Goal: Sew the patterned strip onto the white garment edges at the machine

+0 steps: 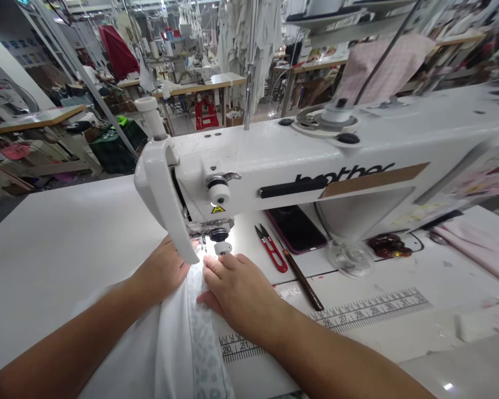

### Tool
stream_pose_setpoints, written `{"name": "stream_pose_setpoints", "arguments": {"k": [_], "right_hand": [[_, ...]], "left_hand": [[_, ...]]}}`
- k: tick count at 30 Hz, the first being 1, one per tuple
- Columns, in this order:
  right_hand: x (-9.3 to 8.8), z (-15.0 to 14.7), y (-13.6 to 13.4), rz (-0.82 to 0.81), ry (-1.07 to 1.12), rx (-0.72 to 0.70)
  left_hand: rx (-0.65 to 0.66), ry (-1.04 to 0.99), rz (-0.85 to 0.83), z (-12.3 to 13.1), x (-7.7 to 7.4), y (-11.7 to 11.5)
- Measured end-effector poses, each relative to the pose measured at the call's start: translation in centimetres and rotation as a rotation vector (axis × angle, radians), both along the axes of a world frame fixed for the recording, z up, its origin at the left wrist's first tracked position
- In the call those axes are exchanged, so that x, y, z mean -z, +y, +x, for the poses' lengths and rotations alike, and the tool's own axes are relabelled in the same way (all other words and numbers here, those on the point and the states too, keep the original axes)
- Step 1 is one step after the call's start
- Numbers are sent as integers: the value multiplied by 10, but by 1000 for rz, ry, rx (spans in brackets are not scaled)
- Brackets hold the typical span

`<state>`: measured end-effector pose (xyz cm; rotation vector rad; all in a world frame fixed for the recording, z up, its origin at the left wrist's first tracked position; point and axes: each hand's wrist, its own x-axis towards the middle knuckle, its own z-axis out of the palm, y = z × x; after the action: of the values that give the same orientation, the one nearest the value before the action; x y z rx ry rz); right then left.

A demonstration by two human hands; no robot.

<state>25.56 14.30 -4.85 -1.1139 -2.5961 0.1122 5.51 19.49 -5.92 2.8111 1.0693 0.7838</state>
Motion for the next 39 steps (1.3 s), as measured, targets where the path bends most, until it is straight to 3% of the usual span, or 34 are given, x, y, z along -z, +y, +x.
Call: {"name": "stream_pose_setpoints", "arguments": {"k": [5,9,16,23,28,31,35,39], "right_hand": [[5,1,-2,56,34,-45],[7,0,-2,72,68,-46],[7,-1,0,118,40,-74],[11,1,2,120,52,-72],[13,4,3,121,7,-68],[14,6,2,123,9,-73],[15,5,3,121,24,-78],[10,1,7,83,43,-72]], "left_hand": [[-139,9,-254,3,-10,7],[-233,17,-355,10,-22,27],[-193,51,-569,8,-33,49],[17,88,-414,-14,-19,47],[199,292,-45,-23,-13,39],[204,311,66,-25,-12,33],[190,294,62,-26,-8,35],[50,255,-16,-31,-7,46]]}}
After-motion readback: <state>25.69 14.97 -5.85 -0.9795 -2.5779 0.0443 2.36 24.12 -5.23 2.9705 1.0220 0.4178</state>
